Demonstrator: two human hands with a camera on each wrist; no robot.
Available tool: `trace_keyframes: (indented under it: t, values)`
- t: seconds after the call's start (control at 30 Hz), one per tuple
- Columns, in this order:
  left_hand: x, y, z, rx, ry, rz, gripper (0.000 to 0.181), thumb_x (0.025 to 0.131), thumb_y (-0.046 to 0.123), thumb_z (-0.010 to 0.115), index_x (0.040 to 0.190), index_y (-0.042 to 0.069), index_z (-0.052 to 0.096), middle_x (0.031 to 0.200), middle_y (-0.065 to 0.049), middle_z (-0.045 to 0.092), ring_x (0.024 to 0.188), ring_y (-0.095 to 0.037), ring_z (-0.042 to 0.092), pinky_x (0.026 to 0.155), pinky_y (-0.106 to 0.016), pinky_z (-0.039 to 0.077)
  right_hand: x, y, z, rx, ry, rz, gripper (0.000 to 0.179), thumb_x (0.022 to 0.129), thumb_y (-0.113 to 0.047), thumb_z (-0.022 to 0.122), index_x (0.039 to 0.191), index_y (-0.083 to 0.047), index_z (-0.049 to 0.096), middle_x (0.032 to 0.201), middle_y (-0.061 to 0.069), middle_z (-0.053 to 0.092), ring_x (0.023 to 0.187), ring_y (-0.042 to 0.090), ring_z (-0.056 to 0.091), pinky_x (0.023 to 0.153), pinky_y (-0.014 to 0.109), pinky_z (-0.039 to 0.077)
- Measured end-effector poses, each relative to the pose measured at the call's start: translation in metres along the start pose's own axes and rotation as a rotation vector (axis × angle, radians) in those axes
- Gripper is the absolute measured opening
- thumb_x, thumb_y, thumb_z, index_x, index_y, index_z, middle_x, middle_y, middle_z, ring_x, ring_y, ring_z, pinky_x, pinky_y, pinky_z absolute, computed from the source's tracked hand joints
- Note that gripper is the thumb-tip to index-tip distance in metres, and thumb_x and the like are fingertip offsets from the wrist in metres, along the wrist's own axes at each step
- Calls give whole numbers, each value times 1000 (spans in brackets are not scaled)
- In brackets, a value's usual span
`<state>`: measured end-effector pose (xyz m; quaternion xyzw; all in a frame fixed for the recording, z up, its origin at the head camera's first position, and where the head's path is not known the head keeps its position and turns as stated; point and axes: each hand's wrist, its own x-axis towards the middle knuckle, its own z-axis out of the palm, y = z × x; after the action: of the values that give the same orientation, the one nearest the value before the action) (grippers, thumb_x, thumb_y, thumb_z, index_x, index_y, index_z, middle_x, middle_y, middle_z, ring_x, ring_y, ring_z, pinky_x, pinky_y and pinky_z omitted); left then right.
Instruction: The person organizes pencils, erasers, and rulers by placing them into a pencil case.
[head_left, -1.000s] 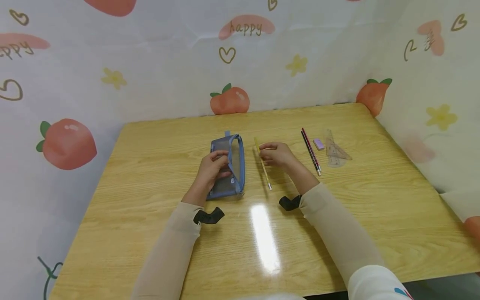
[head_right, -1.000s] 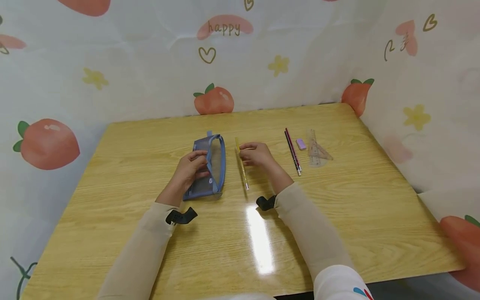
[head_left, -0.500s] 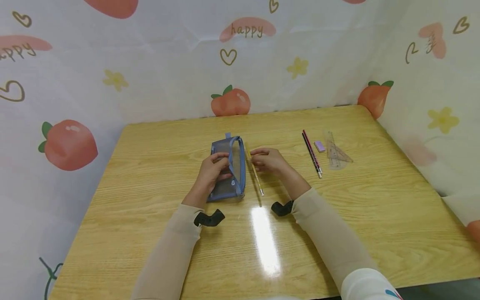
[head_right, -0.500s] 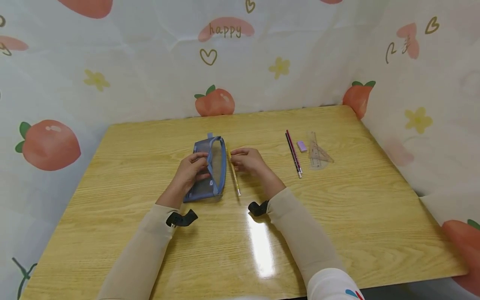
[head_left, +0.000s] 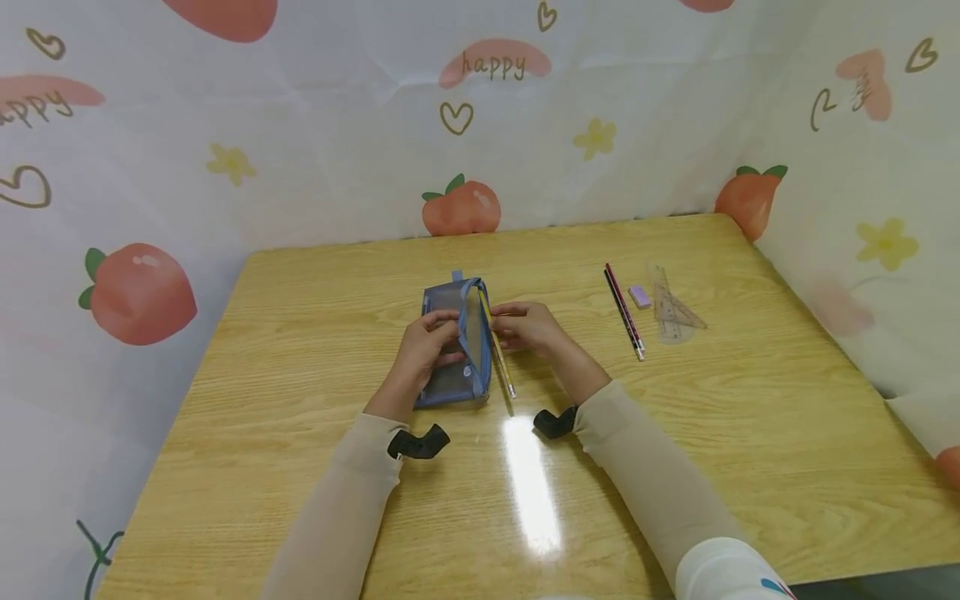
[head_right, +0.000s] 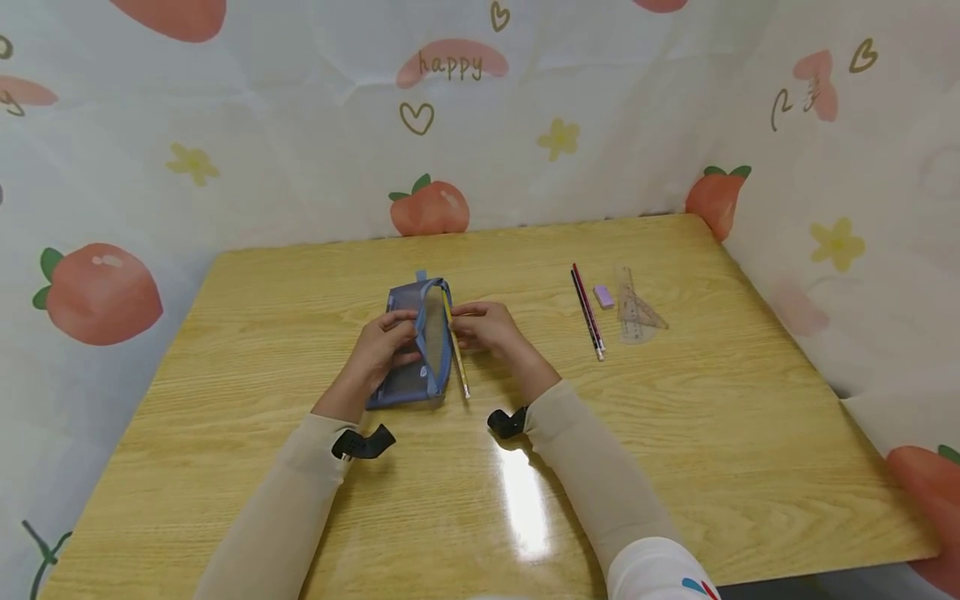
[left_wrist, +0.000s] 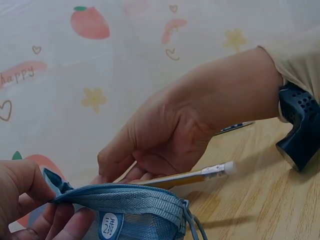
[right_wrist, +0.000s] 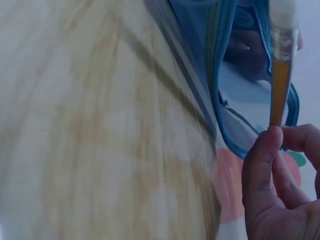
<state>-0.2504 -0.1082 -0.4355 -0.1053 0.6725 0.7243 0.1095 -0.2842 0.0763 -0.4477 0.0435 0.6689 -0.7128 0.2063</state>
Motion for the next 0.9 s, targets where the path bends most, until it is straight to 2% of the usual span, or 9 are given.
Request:
trace_keyframes:
  t: [0.23, 0.5, 0.73, 0.9]
  values:
    - [2, -1, 5, 2, -5, 12, 31, 78, 5, 53, 109, 6, 60, 89, -8, 57, 73, -17, 59, 62, -33, 56, 0, -1, 5, 18, 3, -25, 33, 81, -2, 61, 113, 4, 57, 82, 6, 60, 66, 14, 58, 63, 29, 55]
    - [2, -2, 7, 4, -11, 10, 31, 77, 4, 53, 107, 6, 60, 91, -9, 58, 75, -18, 60, 63, -35, 56, 5, 0, 5, 31, 22, -44, 31, 81, -2, 61, 111, 3, 58, 97, 12, 59, 76, 18, 60, 68, 34, 55]
    - [1, -4, 5, 19, -6, -3, 33, 78, 4, 52, 110, 5, 59, 94, -10, 59, 76, -18, 59, 62, -35, 56, 12, 1, 11, 43, 21, -42, 29, 81, -1, 61, 109, 4, 57, 89, 12, 60, 71, 18, 60, 65, 34, 55]
    - [2, -5, 4, 17, -14, -11, 33, 79, 4, 53, 112, 5, 58, 93, -10, 58, 75, -18, 58, 64, -34, 56, 16, 1, 13, 41, 27, -37, 29, 80, -1, 62, 109, 3, 58, 90, 12, 60, 72, 18, 60, 69, 36, 55]
